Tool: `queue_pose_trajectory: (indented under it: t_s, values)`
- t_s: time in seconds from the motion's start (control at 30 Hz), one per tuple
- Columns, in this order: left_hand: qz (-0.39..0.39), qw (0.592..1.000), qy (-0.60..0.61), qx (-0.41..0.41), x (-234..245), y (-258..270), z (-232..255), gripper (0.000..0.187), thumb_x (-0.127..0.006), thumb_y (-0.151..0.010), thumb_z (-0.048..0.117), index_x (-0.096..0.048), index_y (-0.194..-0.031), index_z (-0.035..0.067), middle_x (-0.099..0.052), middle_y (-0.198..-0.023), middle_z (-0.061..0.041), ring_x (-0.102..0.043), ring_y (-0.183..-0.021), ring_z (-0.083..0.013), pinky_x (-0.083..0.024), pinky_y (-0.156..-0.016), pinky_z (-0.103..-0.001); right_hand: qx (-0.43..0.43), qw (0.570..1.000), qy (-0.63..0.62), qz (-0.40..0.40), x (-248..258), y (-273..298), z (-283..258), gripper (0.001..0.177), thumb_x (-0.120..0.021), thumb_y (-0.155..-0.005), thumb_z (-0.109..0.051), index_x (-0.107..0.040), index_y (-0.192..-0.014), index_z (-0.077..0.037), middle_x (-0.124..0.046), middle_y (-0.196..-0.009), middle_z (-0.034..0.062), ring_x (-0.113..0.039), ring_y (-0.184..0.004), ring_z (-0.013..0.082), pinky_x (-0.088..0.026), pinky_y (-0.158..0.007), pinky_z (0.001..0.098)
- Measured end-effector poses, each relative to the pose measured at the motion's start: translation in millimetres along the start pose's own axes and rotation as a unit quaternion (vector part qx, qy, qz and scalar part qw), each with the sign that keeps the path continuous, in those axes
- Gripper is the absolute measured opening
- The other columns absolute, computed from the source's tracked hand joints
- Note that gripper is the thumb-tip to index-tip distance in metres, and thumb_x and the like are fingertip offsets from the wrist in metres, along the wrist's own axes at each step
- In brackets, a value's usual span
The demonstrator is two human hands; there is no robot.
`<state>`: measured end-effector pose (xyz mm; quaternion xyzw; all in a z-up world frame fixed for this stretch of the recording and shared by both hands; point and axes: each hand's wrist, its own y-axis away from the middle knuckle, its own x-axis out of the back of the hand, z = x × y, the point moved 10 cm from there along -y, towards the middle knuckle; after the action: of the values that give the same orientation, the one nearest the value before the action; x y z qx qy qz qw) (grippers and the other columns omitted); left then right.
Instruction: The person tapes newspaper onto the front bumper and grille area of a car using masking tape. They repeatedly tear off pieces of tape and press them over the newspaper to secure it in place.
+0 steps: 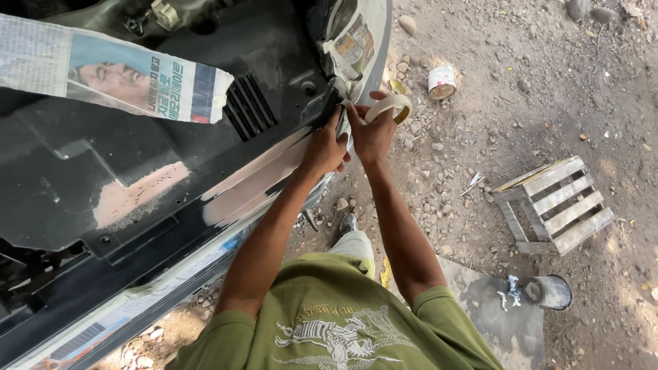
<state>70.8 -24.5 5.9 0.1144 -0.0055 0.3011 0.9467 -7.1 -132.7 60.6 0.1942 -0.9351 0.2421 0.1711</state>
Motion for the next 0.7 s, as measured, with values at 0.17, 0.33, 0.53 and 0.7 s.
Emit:
queue_pose_trajectory:
  t_s: [0.17, 0.33, 0.53, 0.7]
  values:
    - [-0.029, 0.998, -0.025, 0.047, 1, 5, 4, 0.078, -0.054, -0.098, 0.005, -0.017, -0.165, 0.023, -0.073, -0.085, -0.019, -0.066, -0.049, -0.0202, -0.053, -0.039, -0.034, -0.003, 1.000, -0.007, 0.025, -2, 6, -1, 0.050, -0.087, -0.087, -0.021, -0.056, -0.121, -0.001, -0.081, -0.089, 0.0103, -0.081, -0.083, 0.0189, -0.062, -0.073, 0.0314]
    - [-0.013, 0.999, -0.006, -0.031, 0, -4, -6, 0.085, -0.058, -0.091, -0.003, -0.014, -0.161, 0.017, -0.061, -0.128, -0.017, -0.072, -0.056, -0.0226, -0.057, -0.037, -0.037, 0.008, 0.999, 0.004, 0.047, -1, 11, -3, 0.049, -0.088, -0.087, -0.024, -0.059, -0.118, 0.000, -0.081, -0.087, 0.0093, -0.081, -0.081, 0.0178, -0.061, -0.073, 0.0304]
    - [-0.021, 0.999, -0.033, -0.027, 3, -6, 1, 0.087, -0.057, -0.089, -0.004, -0.016, -0.163, 0.015, -0.072, -0.118, -0.022, -0.073, -0.059, -0.0244, -0.058, -0.043, -0.037, -0.014, 0.998, 0.021, 0.065, -4, 11, -5, 0.051, -0.089, -0.085, -0.031, -0.061, -0.115, -0.001, -0.082, -0.087, 0.0081, -0.081, -0.079, 0.0170, -0.061, -0.071, 0.0296]
    - [-0.015, 0.996, -0.071, -0.042, 2, -10, 3, 0.088, -0.059, -0.087, -0.003, -0.015, -0.162, 0.009, -0.070, -0.119, -0.027, -0.075, -0.058, -0.0250, -0.062, -0.046, -0.037, 0.029, 0.995, 0.059, 0.069, -10, 6, 20, 0.043, -0.091, -0.086, -0.031, -0.067, -0.108, -0.003, -0.081, -0.095, 0.0077, -0.081, -0.080, 0.0185, -0.061, -0.072, 0.0313]
